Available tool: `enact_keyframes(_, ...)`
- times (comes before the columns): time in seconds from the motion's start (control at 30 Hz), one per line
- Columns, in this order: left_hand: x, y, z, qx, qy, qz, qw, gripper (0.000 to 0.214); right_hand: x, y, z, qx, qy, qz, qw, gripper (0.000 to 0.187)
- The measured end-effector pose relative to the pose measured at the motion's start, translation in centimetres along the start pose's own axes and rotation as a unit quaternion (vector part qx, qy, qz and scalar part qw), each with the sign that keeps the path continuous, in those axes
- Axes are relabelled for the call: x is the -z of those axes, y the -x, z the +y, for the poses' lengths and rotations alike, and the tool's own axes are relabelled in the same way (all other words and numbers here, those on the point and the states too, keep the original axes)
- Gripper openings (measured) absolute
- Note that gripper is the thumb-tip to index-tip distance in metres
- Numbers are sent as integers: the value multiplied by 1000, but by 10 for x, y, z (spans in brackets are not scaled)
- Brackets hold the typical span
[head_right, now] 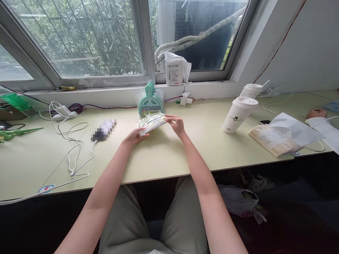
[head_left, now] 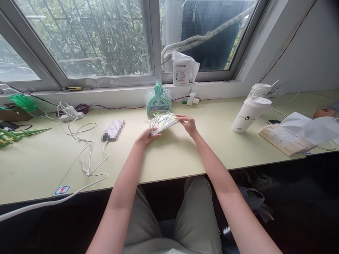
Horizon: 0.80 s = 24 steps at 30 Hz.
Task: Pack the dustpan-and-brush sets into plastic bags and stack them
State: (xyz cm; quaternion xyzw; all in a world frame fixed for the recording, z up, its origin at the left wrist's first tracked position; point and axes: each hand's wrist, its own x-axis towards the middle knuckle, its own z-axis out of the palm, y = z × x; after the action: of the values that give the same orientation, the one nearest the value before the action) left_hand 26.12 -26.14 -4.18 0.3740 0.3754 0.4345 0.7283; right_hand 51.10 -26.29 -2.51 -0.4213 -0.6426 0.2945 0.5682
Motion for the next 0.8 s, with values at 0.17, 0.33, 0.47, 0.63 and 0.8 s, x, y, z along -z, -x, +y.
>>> enact_keyframes(0.17,-8,6,-5,-12,-74,-115,991,50,-1,-1,11,-38,-16,32,999,20)
enact_keyframes(0.33,-2,11,-2,-6,-160,-116,980,63,-3,-4,36,-93,-42,8,995,53)
enact_keyframes(0.47,-2,12,2,-19,-196,-135,971,64,-6,-8,52,-153,-106,-13,982,60)
enact_keyframes(0.63,-4,7,1,-149,-278,-55,947,70,-5,-12,55,-130,-121,61,982,62)
enact_keyframes(0.8,11,-6,-4,-251,-343,112,898,39,-11,-6,44,-73,-5,5,997,41)
